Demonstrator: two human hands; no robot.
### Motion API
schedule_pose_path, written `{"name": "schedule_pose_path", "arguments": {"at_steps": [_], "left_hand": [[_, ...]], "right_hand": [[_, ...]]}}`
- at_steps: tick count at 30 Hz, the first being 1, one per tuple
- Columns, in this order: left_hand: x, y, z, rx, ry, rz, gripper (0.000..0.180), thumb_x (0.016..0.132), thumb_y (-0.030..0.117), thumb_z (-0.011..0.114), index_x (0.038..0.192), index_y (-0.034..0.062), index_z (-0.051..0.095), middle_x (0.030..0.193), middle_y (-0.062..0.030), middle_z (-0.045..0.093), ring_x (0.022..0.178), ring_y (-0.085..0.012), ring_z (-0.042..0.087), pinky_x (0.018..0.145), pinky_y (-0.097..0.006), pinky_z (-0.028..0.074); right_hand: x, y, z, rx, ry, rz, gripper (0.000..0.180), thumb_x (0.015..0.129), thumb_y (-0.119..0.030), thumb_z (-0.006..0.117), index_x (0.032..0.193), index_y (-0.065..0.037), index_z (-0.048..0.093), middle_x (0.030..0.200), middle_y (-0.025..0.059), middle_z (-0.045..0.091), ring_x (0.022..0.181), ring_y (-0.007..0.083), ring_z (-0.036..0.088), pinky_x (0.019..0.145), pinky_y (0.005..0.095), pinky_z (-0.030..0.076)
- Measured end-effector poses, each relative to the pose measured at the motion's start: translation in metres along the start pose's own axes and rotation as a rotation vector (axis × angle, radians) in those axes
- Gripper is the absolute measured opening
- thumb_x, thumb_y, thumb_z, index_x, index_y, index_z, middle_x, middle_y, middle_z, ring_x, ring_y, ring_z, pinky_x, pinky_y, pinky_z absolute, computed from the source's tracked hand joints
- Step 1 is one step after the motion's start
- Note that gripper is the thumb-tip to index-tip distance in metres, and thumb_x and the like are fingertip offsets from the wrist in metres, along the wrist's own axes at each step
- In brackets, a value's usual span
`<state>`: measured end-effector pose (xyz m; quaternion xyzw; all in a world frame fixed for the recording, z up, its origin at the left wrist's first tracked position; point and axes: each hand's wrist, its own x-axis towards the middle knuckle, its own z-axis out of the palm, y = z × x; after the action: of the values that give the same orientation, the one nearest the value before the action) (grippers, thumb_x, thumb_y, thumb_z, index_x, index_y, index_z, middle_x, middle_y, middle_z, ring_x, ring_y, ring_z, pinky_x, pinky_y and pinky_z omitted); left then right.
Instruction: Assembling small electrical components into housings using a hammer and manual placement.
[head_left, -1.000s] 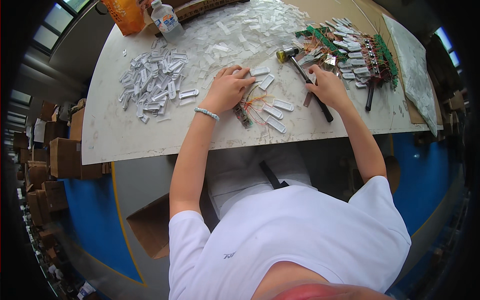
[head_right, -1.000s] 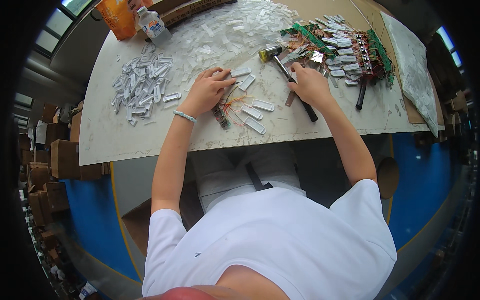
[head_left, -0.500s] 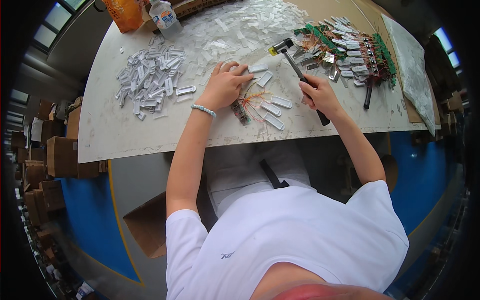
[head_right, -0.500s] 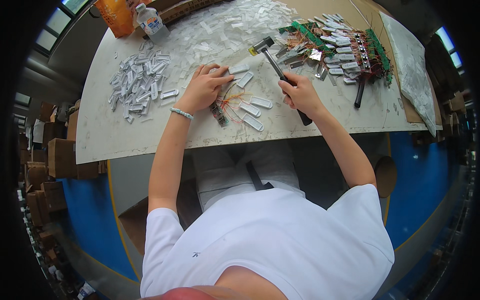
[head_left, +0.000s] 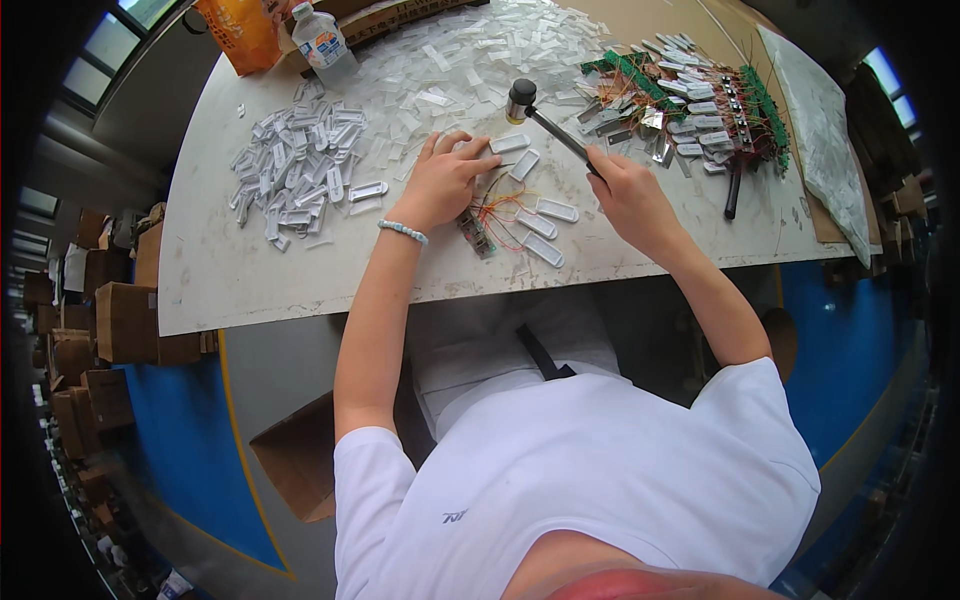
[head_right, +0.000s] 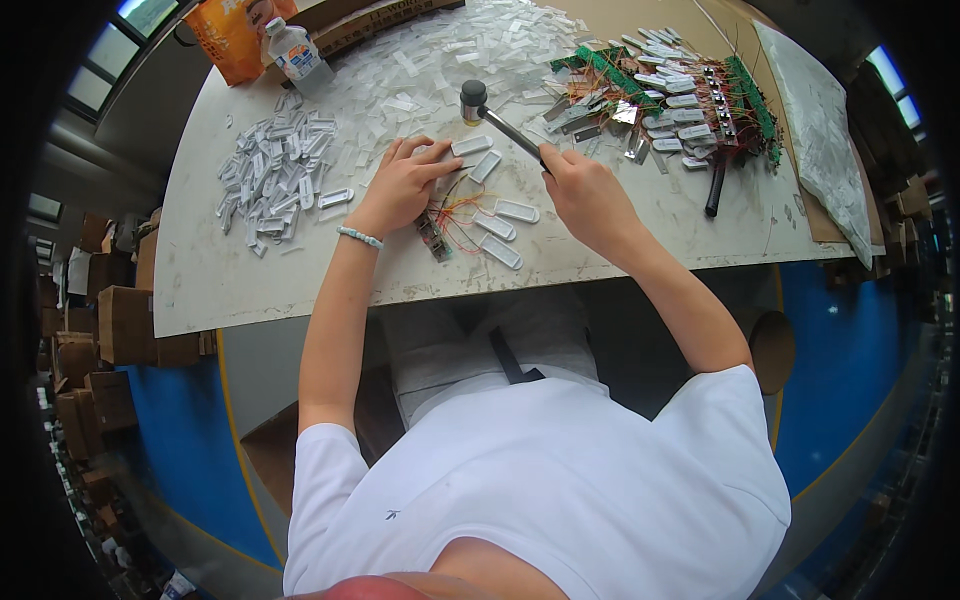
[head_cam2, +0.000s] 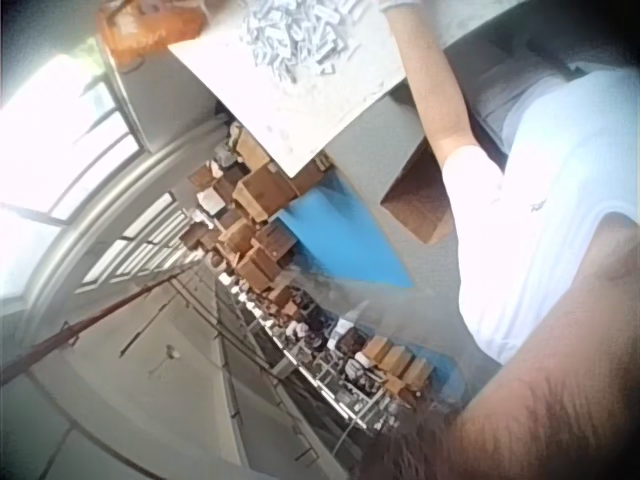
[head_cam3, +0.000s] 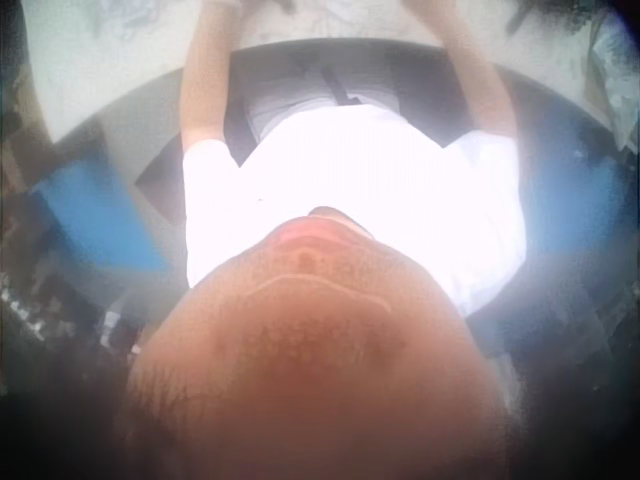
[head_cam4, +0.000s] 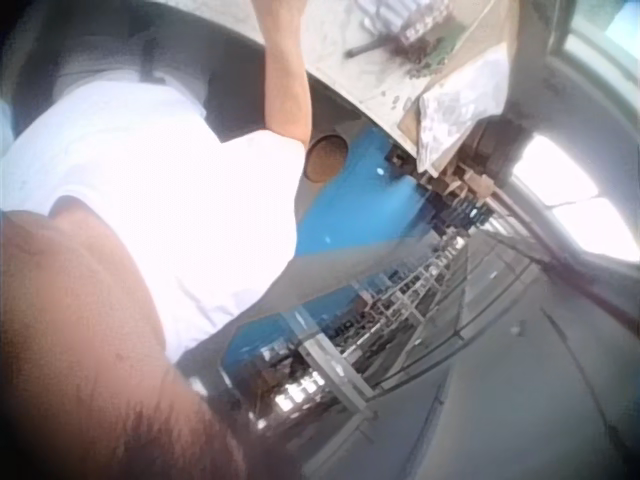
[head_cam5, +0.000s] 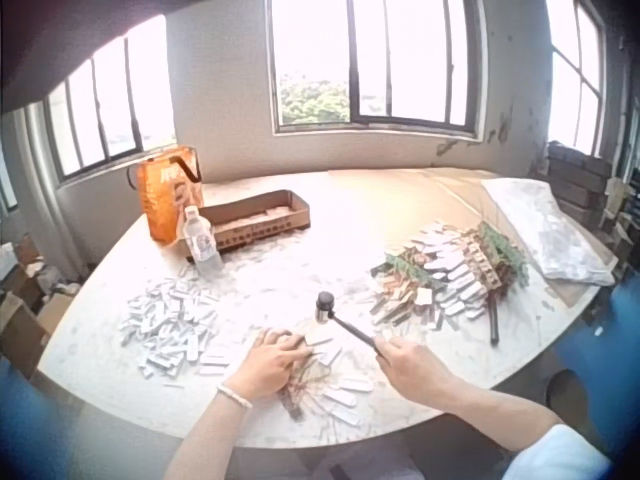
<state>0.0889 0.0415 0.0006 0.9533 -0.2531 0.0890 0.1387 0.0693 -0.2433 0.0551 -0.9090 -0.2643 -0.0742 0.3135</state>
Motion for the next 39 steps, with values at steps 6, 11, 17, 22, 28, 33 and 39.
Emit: {"name": "schedule_pose_path", "arguments": {"at_steps": [6, 11, 17, 22, 28, 33, 39], "left_hand": [[0.003, -0.006, -0.002, 0.018, -0.006, 0.010, 0.041, 0.089, 0.004, 0.053, 0.122, 0.0213, 0.071, 0.143, -0.0018, 0.055, 0.135, -0.0256, 0.043, 0.117, -0.046, 0.027], [-0.017, -0.006, -0.021, -0.135, 0.356, -0.019, 0.038, 0.088, 0.000, 0.057, 0.119, 0.0156, 0.072, 0.143, -0.0070, 0.055, 0.135, -0.0335, 0.043, 0.107, -0.043, 0.040], [-0.111, 0.017, -0.039, -0.052, 0.670, -0.298, 0.030, 0.091, -0.001, 0.054, 0.116, 0.0032, 0.069, 0.129, -0.0129, 0.063, 0.125, -0.0350, 0.051, 0.104, -0.043, 0.042], [-0.142, 0.034, -0.006, 0.099, 0.774, -0.462, 0.029, 0.088, -0.003, 0.054, 0.114, -0.0013, 0.068, 0.116, -0.0131, 0.066, 0.117, -0.0366, 0.054, 0.099, -0.046, 0.044], [-0.145, 0.034, -0.004, 0.198, 0.737, -0.413, 0.027, 0.088, -0.004, 0.053, 0.111, -0.0044, 0.066, 0.106, -0.0158, 0.068, 0.108, -0.0369, 0.058, 0.094, -0.046, 0.046], [-0.142, 0.038, -0.001, 0.213, 0.732, -0.416, 0.026, 0.090, -0.003, 0.052, 0.111, -0.0044, 0.066, 0.102, -0.0157, 0.068, 0.107, -0.0366, 0.058, 0.093, -0.046, 0.046], [-0.144, 0.039, -0.001, 0.205, 0.723, -0.428, 0.026, 0.090, -0.003, 0.051, 0.111, -0.0042, 0.066, 0.099, -0.0153, 0.070, 0.104, -0.0365, 0.059, 0.091, -0.046, 0.047]], "right_hand": [[0.019, 0.017, -0.013, -0.049, -0.233, 0.168, 0.016, 0.092, -0.012, 0.061, 0.096, 0.003, 0.061, 0.083, 0.0217, 0.066, 0.079, 0.0412, 0.065, 0.071, 0.0472, 0.051], [0.050, 0.065, 0.023, -0.268, 0.024, 0.093, 0.017, 0.092, -0.014, 0.058, 0.092, 0.002, 0.064, 0.080, 0.0202, 0.068, 0.081, 0.0358, 0.069, 0.073, 0.0439, 0.055], [0.064, 0.007, 0.047, -0.355, 0.178, -0.137, 0.016, 0.088, -0.017, 0.063, 0.098, -0.005, 0.068, 0.095, 0.0141, 0.063, 0.094, 0.0326, 0.063, 0.077, 0.0428, 0.054], [0.056, -0.093, 0.098, -0.188, -0.286, -0.178, 0.052, 0.089, -0.035, 0.069, 0.133, -0.013, 0.053, 0.100, 0.0175, 0.062, 0.091, 0.0332, 0.067, 0.074, 0.0432, 0.054], [0.074, -0.085, 0.108, -0.118, -0.343, -0.149, 0.047, 0.084, -0.018, 0.066, 0.127, -0.006, 0.052, 0.094, 0.0225, 0.064, 0.084, 0.0389, 0.068, 0.073, 0.0476, 0.054], [0.092, -0.051, 0.039, 0.345, -0.214, -0.010, 0.059, 0.087, -0.016, 0.061, 0.140, 0.002, 0.045, 0.094, 0.0227, 0.069, 0.081, 0.0350, 0.067, 0.076, 0.0458, 0.051], [0.114, 0.017, -0.079, 0.682, -0.017, 0.158, 0.046, 0.092, -0.011, 0.056, 0.136, 0.005, 0.053, 0.096, 0.0073, 0.069, 0.079, 0.0074, 0.062, 0.069, 0.0231, 0.050]]}}
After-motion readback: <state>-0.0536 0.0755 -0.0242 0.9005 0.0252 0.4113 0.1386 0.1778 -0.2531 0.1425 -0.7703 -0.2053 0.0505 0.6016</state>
